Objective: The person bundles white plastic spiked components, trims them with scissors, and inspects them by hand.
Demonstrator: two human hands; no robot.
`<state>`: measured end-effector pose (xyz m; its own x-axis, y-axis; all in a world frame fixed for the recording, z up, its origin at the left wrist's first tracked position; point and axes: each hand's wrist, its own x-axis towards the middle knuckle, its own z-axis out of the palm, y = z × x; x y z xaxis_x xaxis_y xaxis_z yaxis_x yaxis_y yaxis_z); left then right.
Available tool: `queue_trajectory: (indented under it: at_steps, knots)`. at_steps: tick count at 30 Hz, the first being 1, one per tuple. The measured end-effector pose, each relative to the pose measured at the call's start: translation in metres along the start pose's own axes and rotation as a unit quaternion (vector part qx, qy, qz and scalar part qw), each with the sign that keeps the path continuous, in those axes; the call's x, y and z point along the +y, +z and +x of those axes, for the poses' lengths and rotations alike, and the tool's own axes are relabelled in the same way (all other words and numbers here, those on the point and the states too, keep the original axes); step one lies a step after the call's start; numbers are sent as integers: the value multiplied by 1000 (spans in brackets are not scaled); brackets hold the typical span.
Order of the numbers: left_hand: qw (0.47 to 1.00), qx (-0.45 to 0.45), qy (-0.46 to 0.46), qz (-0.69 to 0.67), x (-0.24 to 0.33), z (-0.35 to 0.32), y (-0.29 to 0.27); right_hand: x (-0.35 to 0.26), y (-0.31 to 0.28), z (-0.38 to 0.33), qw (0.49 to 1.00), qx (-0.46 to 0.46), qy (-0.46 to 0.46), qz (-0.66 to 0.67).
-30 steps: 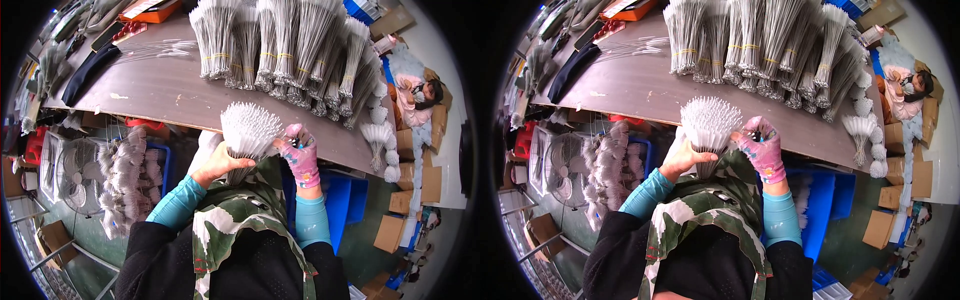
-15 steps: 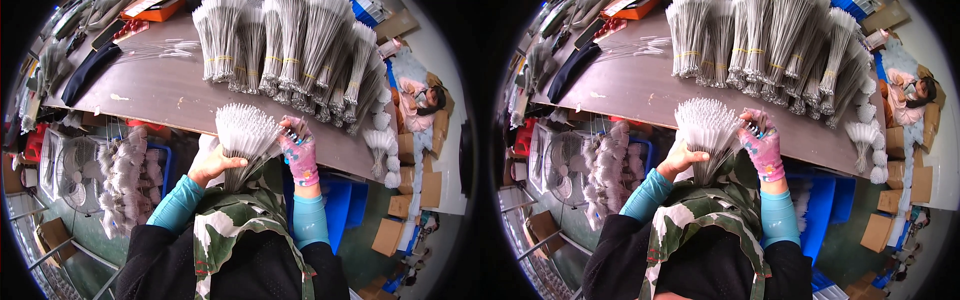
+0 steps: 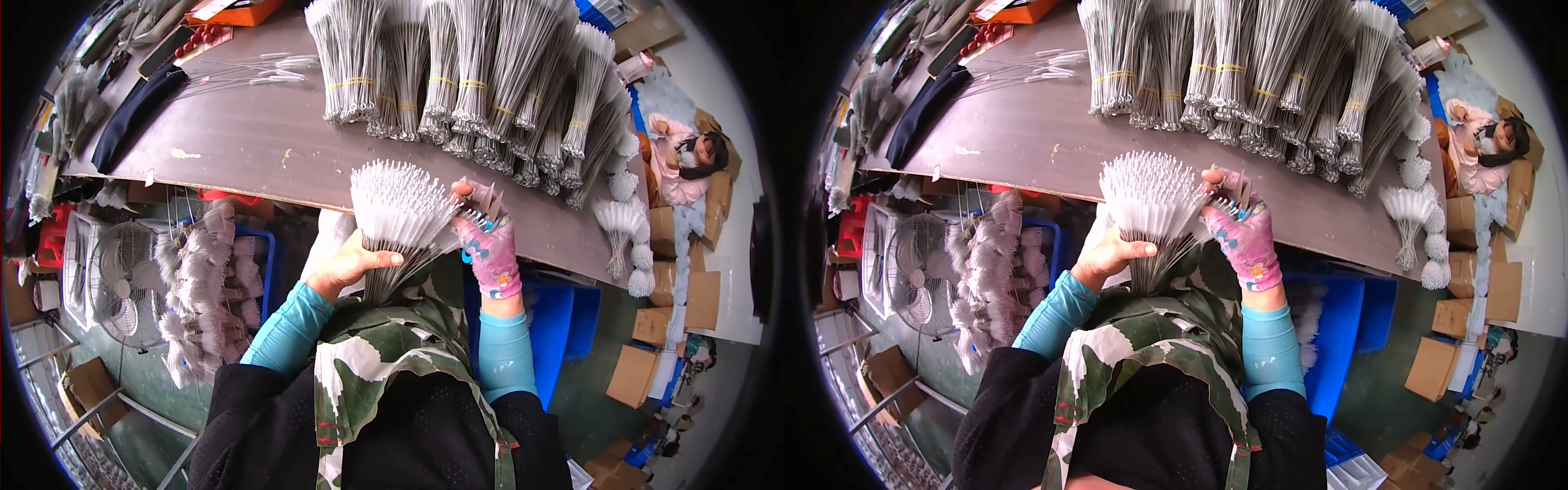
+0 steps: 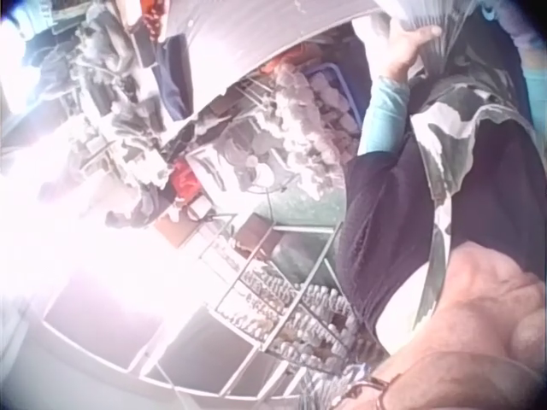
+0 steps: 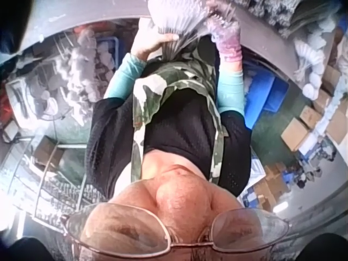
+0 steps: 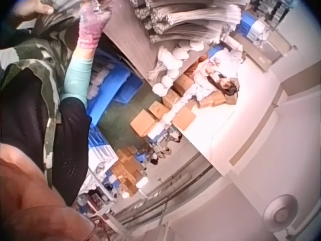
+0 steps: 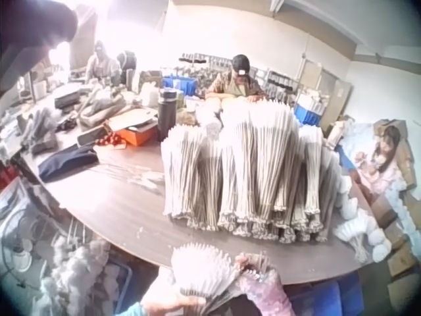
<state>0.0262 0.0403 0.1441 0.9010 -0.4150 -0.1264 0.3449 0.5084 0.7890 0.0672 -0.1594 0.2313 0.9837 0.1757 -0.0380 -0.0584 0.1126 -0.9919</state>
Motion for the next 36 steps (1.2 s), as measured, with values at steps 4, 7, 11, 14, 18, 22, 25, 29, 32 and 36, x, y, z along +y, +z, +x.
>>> queue_trajectory:
  at_steps: [4,7,11,14,18,22,25,29,32,36]
  knots:
    - [1000,12,-6,16,0,-1,0,-4,-2,-4,999,-25,-19,-29]
    - [999,16,-9,29,3,-2,2,-6,-4,-4,997,-65,-18,25]
    - [999,14,-7,49,9,-4,8,-10,-3,-3,995,-89,-15,34]
    - [998,20,-11,57,13,-4,13,-11,1,-3,998,-44,-14,-45]
    - [997,43,-12,63,15,-5,17,-14,3,-2,995,-24,-30,-89]
    - [998,28,-8,54,13,-3,16,-17,0,-1,992,-87,-48,-73]
    - [998,32,-10,58,11,-2,15,-20,0,-2,993,-81,-44,-71]
    - [996,44,-17,78,10,-3,14,-27,-5,4,979,-139,-48,-141]
    - [995,39,-23,86,7,0,14,-27,-6,5,981,-62,55,-173]
    - [998,32,0,58,3,-1,14,-23,-9,6,983,-75,-42,-165]
